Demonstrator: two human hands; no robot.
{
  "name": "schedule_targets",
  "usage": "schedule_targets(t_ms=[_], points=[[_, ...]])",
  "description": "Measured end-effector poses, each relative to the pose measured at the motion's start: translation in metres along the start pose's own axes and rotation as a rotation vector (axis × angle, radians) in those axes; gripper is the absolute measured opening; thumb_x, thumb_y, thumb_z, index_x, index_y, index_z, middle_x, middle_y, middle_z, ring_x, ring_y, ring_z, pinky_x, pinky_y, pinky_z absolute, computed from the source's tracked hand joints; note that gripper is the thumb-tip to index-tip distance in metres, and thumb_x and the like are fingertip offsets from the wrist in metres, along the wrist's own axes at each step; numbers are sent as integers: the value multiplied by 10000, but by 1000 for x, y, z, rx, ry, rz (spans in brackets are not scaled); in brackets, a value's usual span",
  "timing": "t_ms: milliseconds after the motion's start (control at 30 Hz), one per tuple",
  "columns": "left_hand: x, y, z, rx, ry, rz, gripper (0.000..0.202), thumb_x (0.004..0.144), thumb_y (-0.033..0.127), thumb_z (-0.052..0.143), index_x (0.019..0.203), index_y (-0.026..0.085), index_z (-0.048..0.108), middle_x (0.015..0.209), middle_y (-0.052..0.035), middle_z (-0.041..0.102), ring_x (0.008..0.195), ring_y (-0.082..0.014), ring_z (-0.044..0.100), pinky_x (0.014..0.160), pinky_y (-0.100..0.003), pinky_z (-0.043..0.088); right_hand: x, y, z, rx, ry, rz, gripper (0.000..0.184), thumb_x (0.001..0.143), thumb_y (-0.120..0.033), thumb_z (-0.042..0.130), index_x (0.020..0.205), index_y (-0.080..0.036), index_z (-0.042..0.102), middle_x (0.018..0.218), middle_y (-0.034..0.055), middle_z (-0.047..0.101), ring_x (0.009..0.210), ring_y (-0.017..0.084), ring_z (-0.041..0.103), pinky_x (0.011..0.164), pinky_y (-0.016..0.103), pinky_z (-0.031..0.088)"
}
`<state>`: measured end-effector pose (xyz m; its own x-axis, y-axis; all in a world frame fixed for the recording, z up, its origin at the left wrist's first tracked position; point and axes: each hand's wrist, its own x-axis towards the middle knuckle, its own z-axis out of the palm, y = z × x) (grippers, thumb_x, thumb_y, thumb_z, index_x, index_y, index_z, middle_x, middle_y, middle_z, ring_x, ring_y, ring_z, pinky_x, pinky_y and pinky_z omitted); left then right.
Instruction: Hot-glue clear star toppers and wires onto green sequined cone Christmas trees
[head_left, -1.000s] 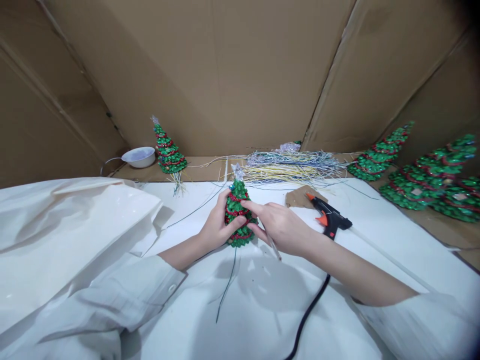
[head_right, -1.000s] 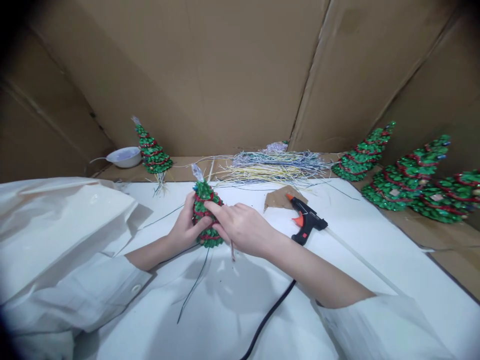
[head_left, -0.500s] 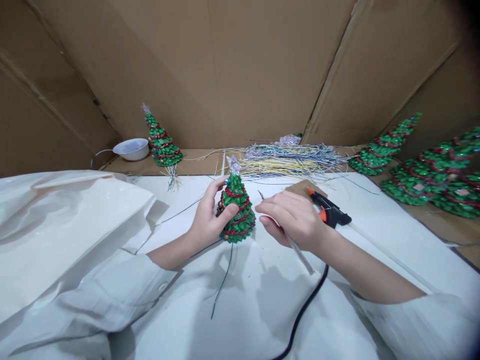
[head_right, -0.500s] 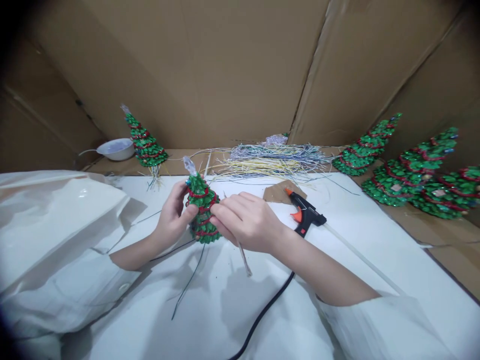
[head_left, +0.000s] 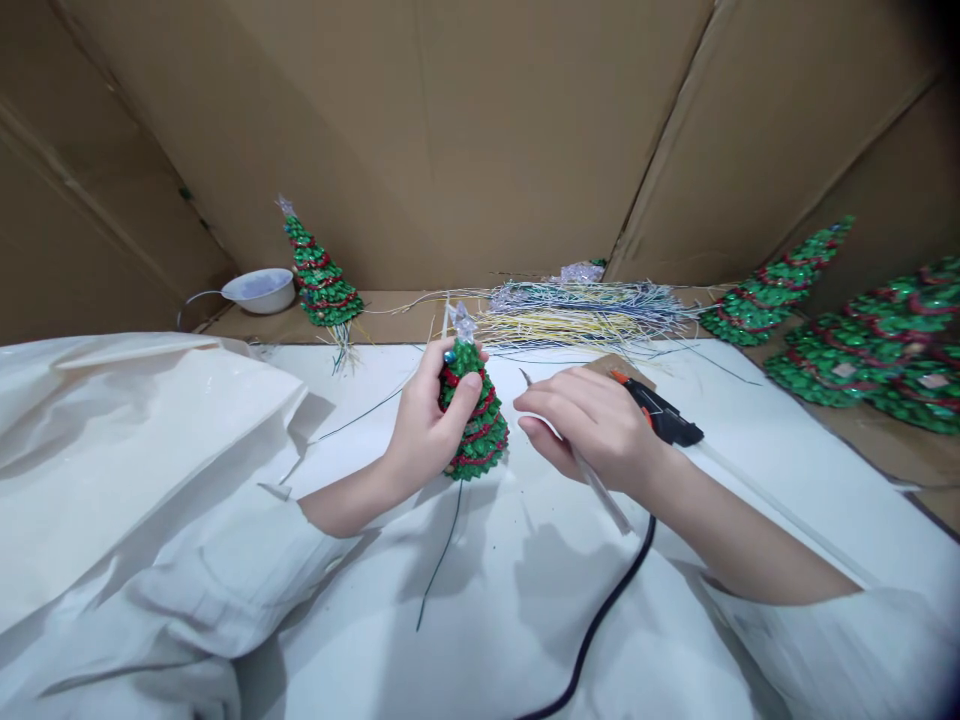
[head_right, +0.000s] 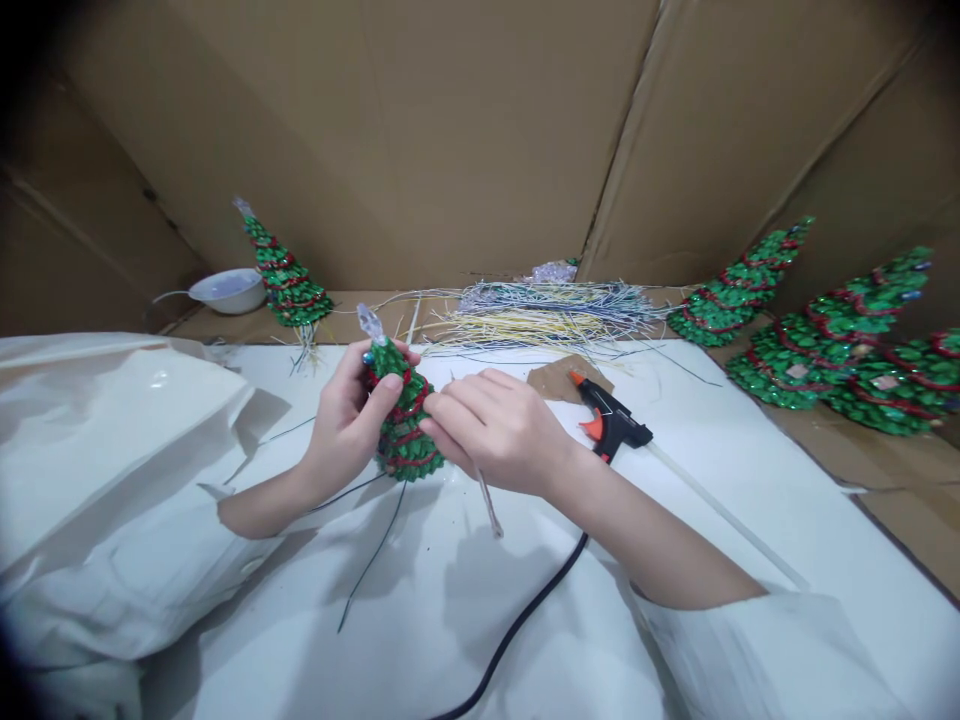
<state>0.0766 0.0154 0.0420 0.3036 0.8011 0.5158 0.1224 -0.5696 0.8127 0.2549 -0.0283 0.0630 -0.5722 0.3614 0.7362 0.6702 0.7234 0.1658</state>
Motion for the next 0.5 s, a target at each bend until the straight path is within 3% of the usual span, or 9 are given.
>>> schedule_targets(t_ms=[233,500], points=[[-2,-2,1,-23,0,21,212,899,311,442,1071,187,456,990,-47,568,947,-171,542,874,-310,418,-1,5,1,-29,15,-7,126,893,-169,436,816,-162,536,675,31,615,647,133,555,609,258,415],[-3,-7,3,-87,20,57,213,897,300,447,1082,195,439,1032,-48,538,953,-165,525,878,-317,411,-1,11,0,-16,29,-5,87,863,-144,486,802,-129,545,673,58,634,630,145,559,585,268,419]])
